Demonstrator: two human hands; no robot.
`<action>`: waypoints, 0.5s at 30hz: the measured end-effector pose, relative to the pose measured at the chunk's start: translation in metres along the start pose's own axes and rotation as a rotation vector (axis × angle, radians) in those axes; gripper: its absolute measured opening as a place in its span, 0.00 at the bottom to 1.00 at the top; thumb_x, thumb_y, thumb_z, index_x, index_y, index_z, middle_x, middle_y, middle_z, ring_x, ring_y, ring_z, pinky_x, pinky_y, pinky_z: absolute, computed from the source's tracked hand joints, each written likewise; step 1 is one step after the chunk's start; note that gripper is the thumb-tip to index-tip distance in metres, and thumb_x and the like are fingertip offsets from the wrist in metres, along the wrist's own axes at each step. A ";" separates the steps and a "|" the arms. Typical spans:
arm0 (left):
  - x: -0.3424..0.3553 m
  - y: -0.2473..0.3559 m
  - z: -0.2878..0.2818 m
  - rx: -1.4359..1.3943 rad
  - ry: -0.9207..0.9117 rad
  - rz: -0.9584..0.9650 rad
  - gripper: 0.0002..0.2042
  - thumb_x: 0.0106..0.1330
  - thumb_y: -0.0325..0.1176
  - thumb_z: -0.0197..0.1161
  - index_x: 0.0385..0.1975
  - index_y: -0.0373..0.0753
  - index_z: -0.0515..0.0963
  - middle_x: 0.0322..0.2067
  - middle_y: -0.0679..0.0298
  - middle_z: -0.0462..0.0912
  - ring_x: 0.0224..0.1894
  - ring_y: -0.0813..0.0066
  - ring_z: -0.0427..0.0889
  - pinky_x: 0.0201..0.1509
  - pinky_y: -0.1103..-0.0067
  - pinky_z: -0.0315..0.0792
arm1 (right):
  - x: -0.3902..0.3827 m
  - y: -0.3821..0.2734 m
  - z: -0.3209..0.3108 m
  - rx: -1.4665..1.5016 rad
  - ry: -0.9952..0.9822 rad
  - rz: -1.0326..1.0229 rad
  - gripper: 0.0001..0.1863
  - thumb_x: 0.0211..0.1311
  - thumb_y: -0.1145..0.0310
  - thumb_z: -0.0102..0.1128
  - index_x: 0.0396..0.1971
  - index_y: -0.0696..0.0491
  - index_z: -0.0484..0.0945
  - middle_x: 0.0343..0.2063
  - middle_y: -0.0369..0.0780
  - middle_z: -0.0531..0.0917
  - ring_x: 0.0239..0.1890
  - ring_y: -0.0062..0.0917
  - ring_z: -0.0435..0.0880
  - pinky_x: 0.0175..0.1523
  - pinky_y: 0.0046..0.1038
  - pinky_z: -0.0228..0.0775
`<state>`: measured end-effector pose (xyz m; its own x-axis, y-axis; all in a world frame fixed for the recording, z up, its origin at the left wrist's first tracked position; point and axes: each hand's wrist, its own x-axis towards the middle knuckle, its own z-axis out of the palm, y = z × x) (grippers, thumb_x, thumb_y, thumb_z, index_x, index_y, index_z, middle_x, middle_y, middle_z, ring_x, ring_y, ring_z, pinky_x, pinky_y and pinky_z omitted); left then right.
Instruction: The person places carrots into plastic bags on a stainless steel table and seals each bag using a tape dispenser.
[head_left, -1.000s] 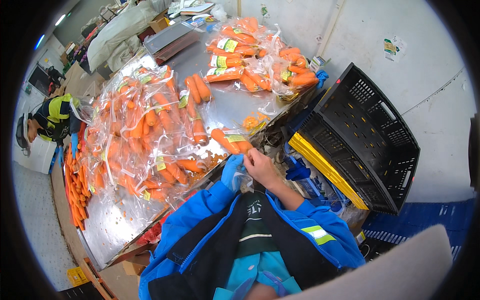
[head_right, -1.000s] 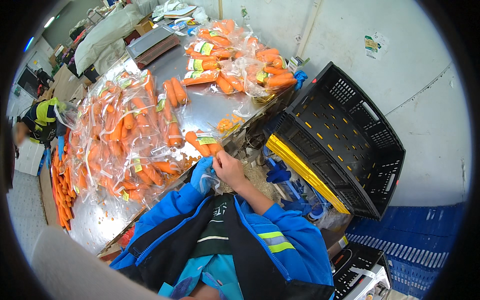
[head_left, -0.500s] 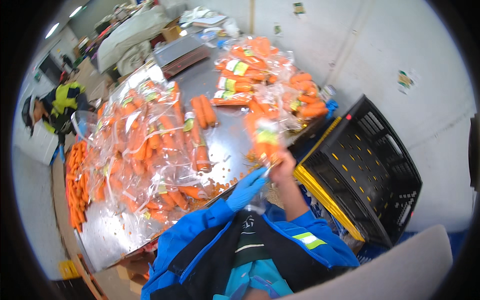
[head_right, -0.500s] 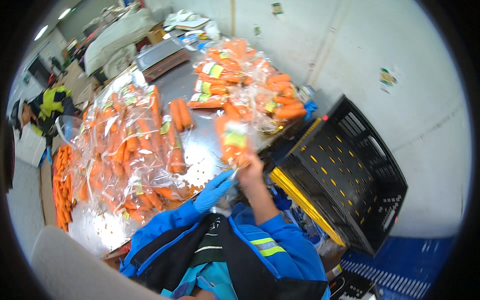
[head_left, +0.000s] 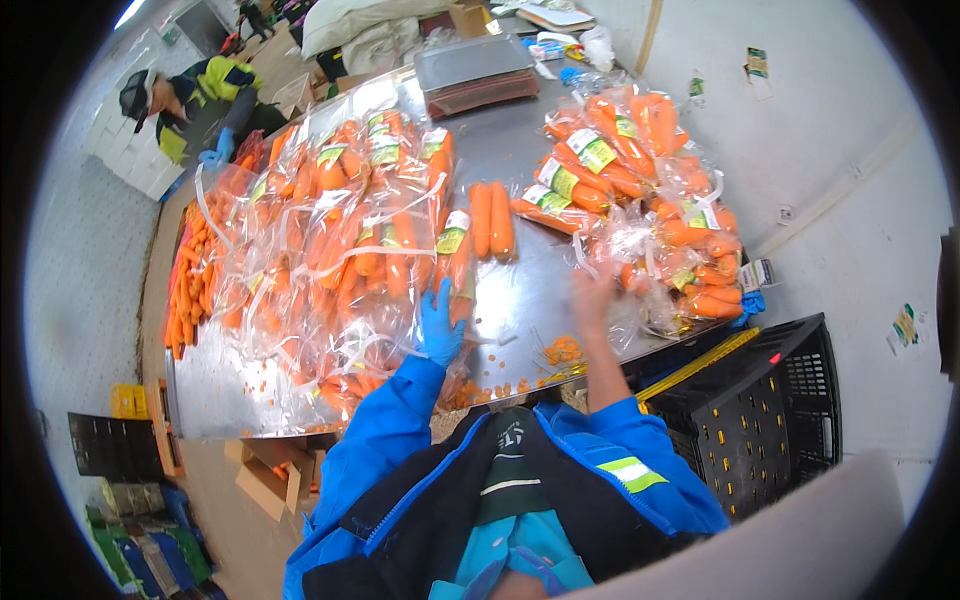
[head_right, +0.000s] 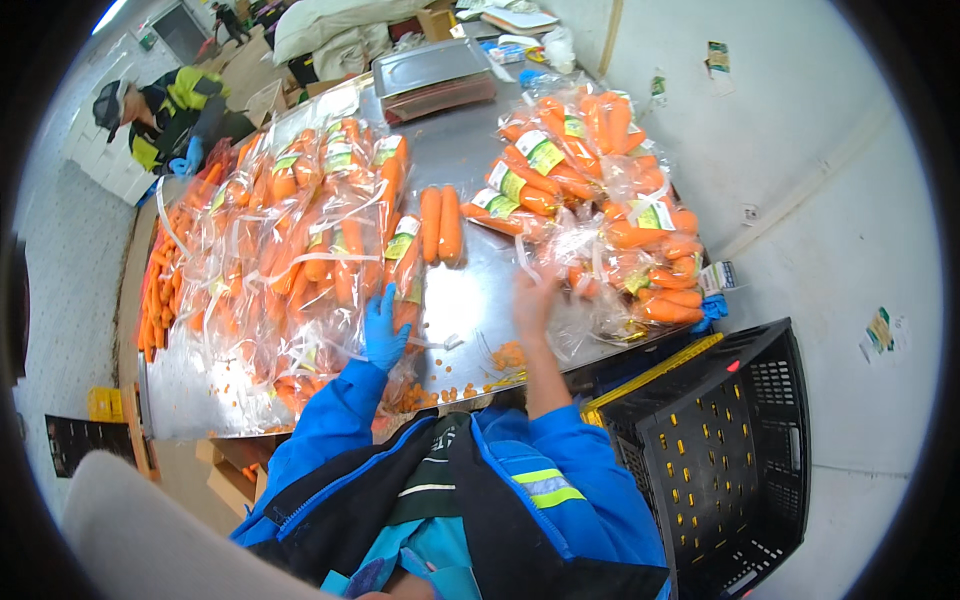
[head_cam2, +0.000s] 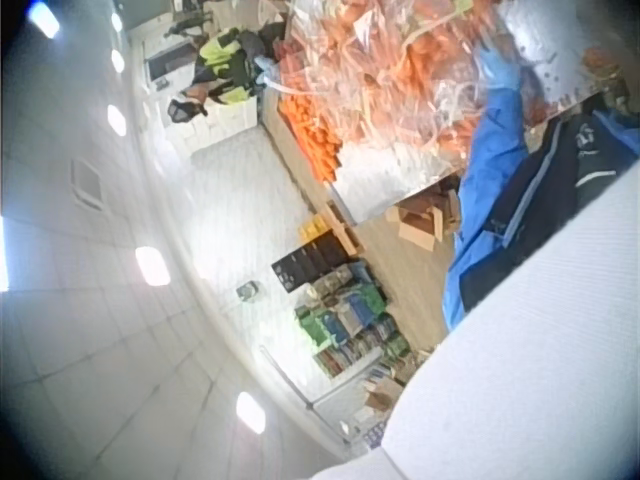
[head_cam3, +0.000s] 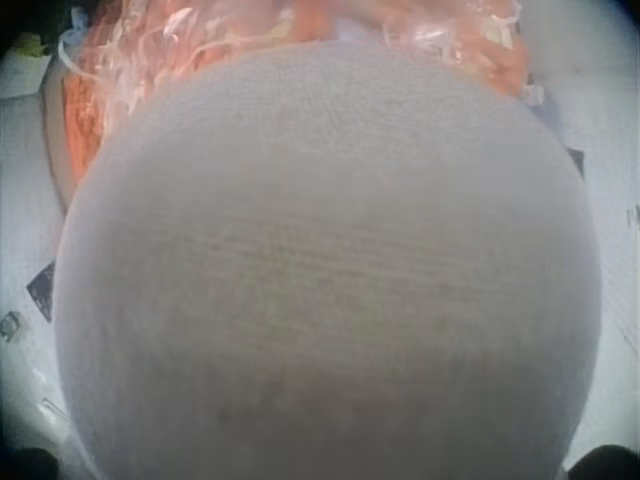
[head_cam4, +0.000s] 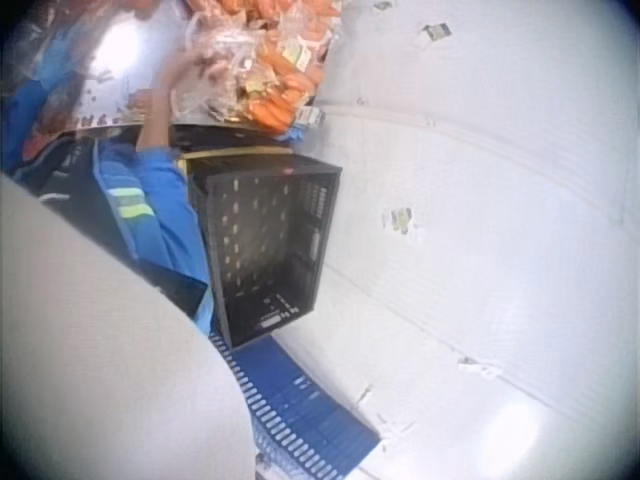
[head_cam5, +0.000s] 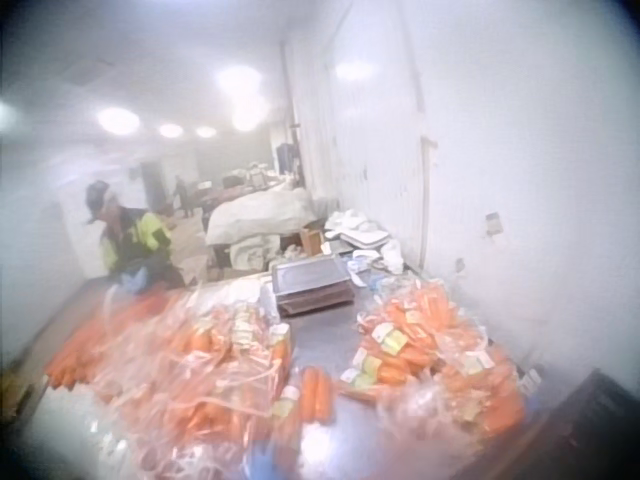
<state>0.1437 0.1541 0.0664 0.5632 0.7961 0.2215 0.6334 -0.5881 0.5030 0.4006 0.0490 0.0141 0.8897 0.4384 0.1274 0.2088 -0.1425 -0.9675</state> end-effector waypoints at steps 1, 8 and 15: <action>-0.007 -0.023 0.009 -0.067 -0.135 -0.133 0.32 0.51 0.27 0.62 0.59 0.44 0.59 0.40 0.48 0.70 0.40 0.52 0.72 0.45 0.66 0.68 | -0.031 -0.024 0.023 -0.073 -0.315 -0.061 0.29 0.55 0.67 0.56 0.55 0.60 0.60 0.28 0.41 0.77 0.32 0.25 0.76 0.38 0.29 0.69; -0.012 0.007 0.019 -1.011 -0.211 -0.478 0.09 0.59 0.26 0.57 0.39 0.39 0.70 0.25 0.69 0.72 0.21 0.83 0.72 0.24 0.86 0.68 | -0.068 -0.045 0.102 0.731 -0.856 1.016 0.18 0.55 0.59 0.59 0.38 0.57 0.70 0.18 0.34 0.71 0.21 0.18 0.72 0.24 0.21 0.68; 0.004 0.013 -0.005 -1.523 -0.551 -0.795 0.23 0.60 0.54 0.46 0.35 0.38 0.74 0.27 0.58 0.77 0.26 0.69 0.77 0.28 0.78 0.72 | -0.046 -0.126 0.051 1.129 -0.774 1.052 0.08 0.57 0.63 0.56 0.28 0.51 0.72 0.18 0.32 0.75 0.19 0.19 0.75 0.17 0.17 0.64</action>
<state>0.1517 0.1506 0.0781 0.6938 0.4718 -0.5441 -0.0012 0.7563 0.6542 0.3126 0.0923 0.1191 -0.0100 0.9126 -0.4088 -0.9548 -0.1302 -0.2672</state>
